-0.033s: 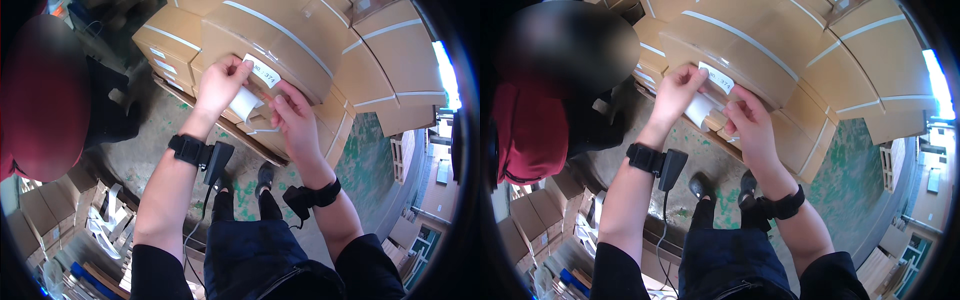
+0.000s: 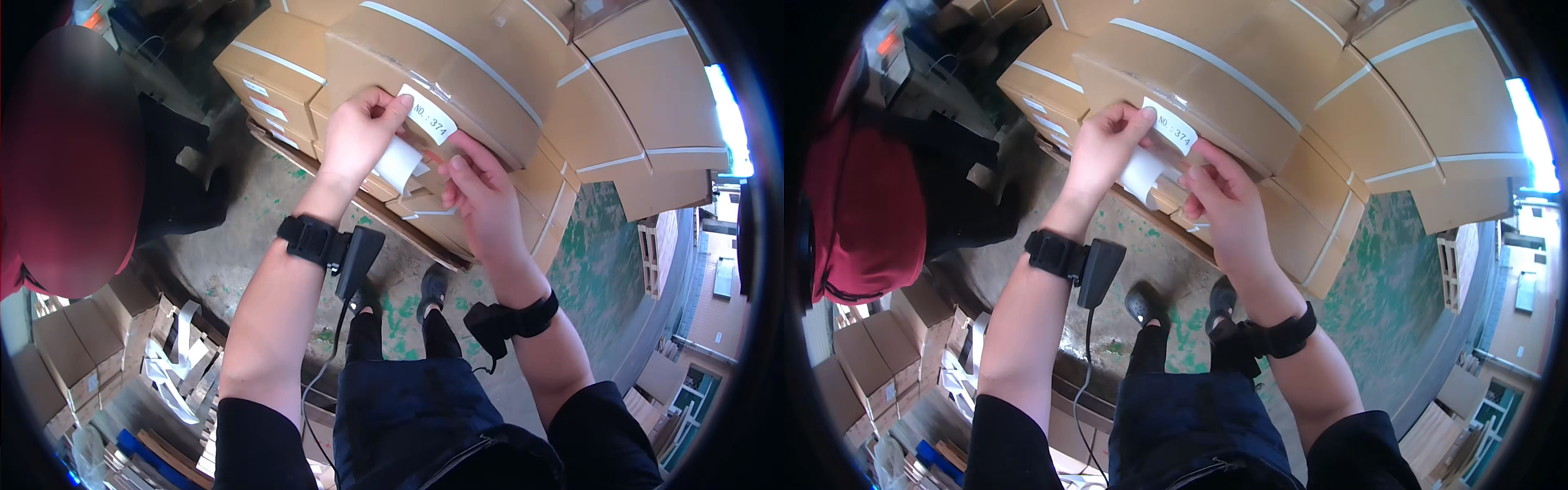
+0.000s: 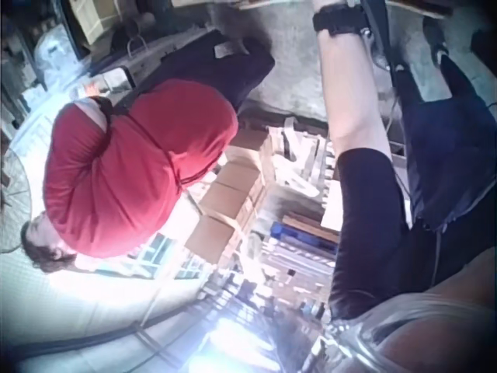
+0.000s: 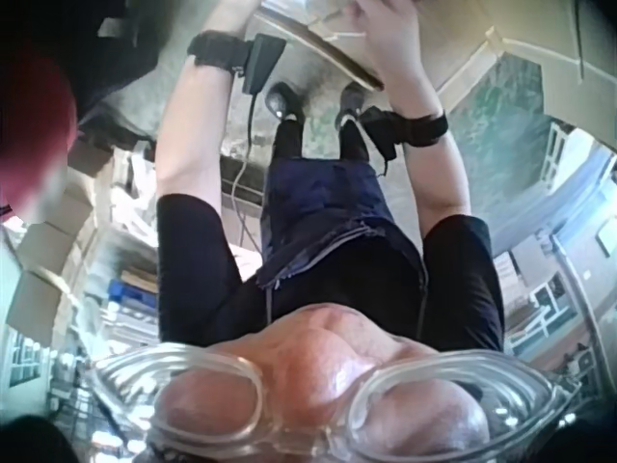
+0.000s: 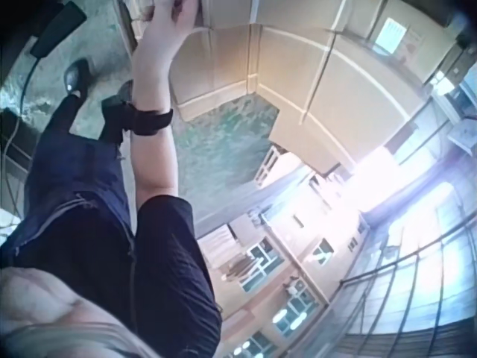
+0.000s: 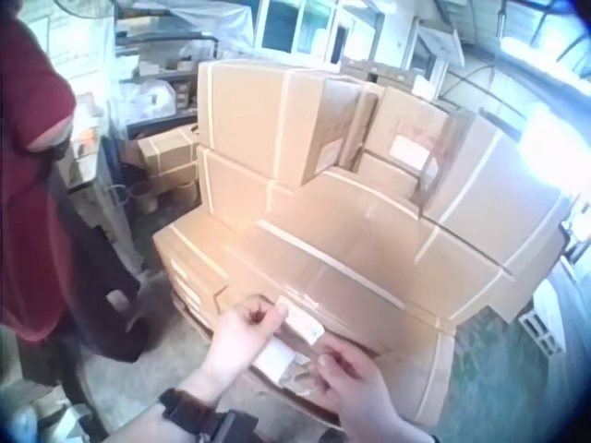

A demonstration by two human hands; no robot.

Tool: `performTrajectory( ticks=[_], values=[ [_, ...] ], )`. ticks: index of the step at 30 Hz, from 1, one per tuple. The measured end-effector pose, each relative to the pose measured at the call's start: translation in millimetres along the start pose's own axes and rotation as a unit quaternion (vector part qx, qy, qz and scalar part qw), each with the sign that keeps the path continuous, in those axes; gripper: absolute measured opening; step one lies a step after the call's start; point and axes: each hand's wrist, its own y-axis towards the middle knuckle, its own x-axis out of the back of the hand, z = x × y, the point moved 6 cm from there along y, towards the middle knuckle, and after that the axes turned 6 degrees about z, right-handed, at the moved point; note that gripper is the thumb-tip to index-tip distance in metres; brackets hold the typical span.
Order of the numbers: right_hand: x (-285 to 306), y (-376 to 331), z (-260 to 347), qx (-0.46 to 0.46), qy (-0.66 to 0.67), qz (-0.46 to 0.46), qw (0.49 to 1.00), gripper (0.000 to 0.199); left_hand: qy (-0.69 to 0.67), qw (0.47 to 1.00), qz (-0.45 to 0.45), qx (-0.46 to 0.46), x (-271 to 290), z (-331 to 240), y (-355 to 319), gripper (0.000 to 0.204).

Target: Checking a manifest, peeling individual product/shipping labels from a strip, and applying them to cardboard boxes on pallets in a warehouse.

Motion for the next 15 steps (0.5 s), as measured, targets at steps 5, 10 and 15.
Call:
performTrajectory(
  ticks=[5, 10, 15],
  values=[
    [6, -21, 7, -0.032, -0.077, 0.009, 0.997, 0.034, 0.082, 0.992, -0.087, 0.033, 13, 6, -8, 0.034],
    [-11, 25, 26, 0.029, -0.105, 0.139, 0.984, 0.036, -0.187, 0.979, -0.055, -0.059, -3, 9, -83, 0.031],
    [20, -68, 28, 0.01, -0.177, 0.161, 0.971, 0.036, -0.171, 0.973, -0.114, -0.102, -37, -54, -177, 0.042]
  ],
)
